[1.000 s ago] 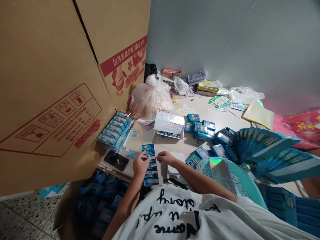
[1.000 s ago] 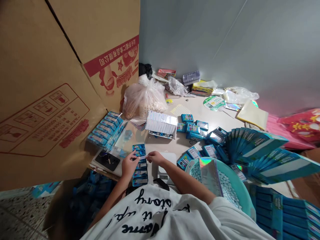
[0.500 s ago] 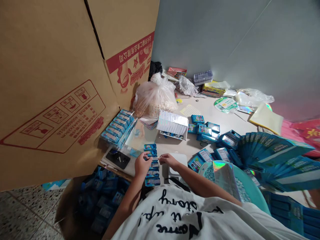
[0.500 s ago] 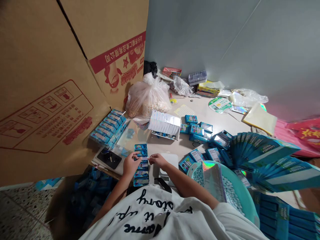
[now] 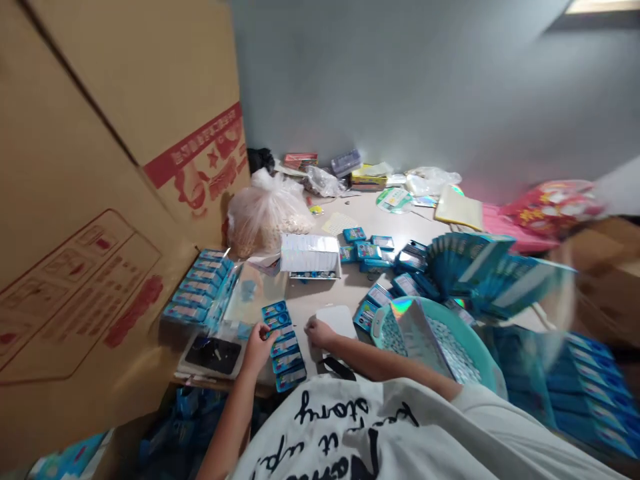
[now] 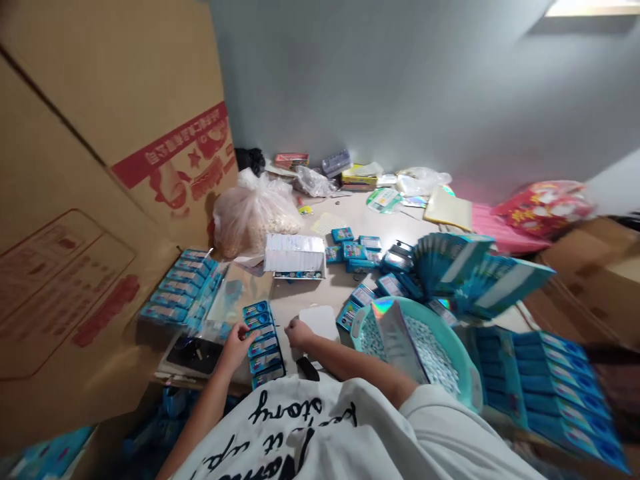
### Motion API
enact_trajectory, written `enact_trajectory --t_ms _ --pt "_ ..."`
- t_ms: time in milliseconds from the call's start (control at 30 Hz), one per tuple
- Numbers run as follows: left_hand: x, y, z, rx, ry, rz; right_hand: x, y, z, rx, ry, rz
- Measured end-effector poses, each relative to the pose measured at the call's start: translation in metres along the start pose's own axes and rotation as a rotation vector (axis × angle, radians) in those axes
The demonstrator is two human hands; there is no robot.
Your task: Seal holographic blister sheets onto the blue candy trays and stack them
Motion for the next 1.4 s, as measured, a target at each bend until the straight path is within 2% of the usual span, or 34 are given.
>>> enact_trajectory --t_ms 67,167,233,300,333,400,467,533,600,700,800,933,1033,1100,1167,1233,1333,1400 --pt "-0.018 -0.012 -0.002 -0.009 0.059 0.030 0.013 -0.027 -0.034 -0.160 -0.108 -0.090" --pt "-0.053 -0.039 0.009 0.048 0.098 0.157 0.023 -0.090 -0.104 -0.427 -0.264 -0.152" --pt "-0.075 -0.059 0.023 0.103 0.073 0.274 0.019 -0.143 -0.157 -0.674 -0.440 -0.069" --pt "-0.094 -0.077 0.039 0.135 0.028 0.368 0.007 -0.194 -0.199 -0.880 -0.597 0.086" --pt "-0.103 -0.083 0.047 0.149 0.006 0.396 -0.002 -0.214 -0.214 -0.936 -0.638 0.165" --pt "-0.118 -0.092 0.064 0.210 -0.026 0.411 -0.025 -0.239 -0.229 -0.944 -0.618 0.277" --pt "-0.132 -0.100 0.080 0.335 -0.027 0.394 -0.049 -0.248 -0.228 -0.897 -0.572 0.360" --pt "-0.147 -0.111 0.092 0.445 0.015 0.386 -0.067 -0.248 -0.216 -0.848 -0.539 0.422" --pt "-0.161 -0.128 0.100 0.493 0.078 0.402 -0.077 -0.247 -0.202 -0.823 -0.532 0.461" --pt "-0.179 -0.158 0.112 0.556 0.151 0.469 -0.080 -0.249 -0.194 -0.818 -0.549 0.464" --pt "-0.200 -0.187 0.119 0.585 0.209 0.640 -0.072 -0.255 -0.201 -0.797 -0.562 0.394" --pt "-0.240 -0.219 0.112 0.481 0.240 1.012 -0.036 -0.259 -0.207 -0.702 -0.546 0.179" --pt "-0.266 -0.236 0.101 0.281 0.333 1.219 0.016 -0.257 -0.195 -0.571 -0.550 -0.068" --pt "-0.275 -0.238 0.097 0.187 0.454 1.287 0.055 -0.255 -0.184 -0.503 -0.579 -0.263" --pt "-0.277 -0.227 0.094 0.169 0.558 1.288 0.087 -0.253 -0.177 -0.482 -0.607 -0.390" --pt "-0.273 -0.206 0.087 0.172 0.612 1.226 0.106 -0.254 -0.180 -0.533 -0.649 -0.389" --pt "-0.267 -0.172 0.066 0.116 0.602 1.108 0.115 -0.258 -0.190 -0.606 -0.723 -0.329" --pt "-0.264 -0.164 0.051 0.074 0.593 1.101 0.113 -0.260 -0.189 -0.559 -0.715 -0.278"
Point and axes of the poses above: each hand's wrist, its own y-axis towards the middle knuckle, its own z-axis out of the palm, x = y × z, the point moved 5 cm from there along y, towards the middle knuckle, and after that the axes turned 13 degrees about -z, right-handed, at the moved point
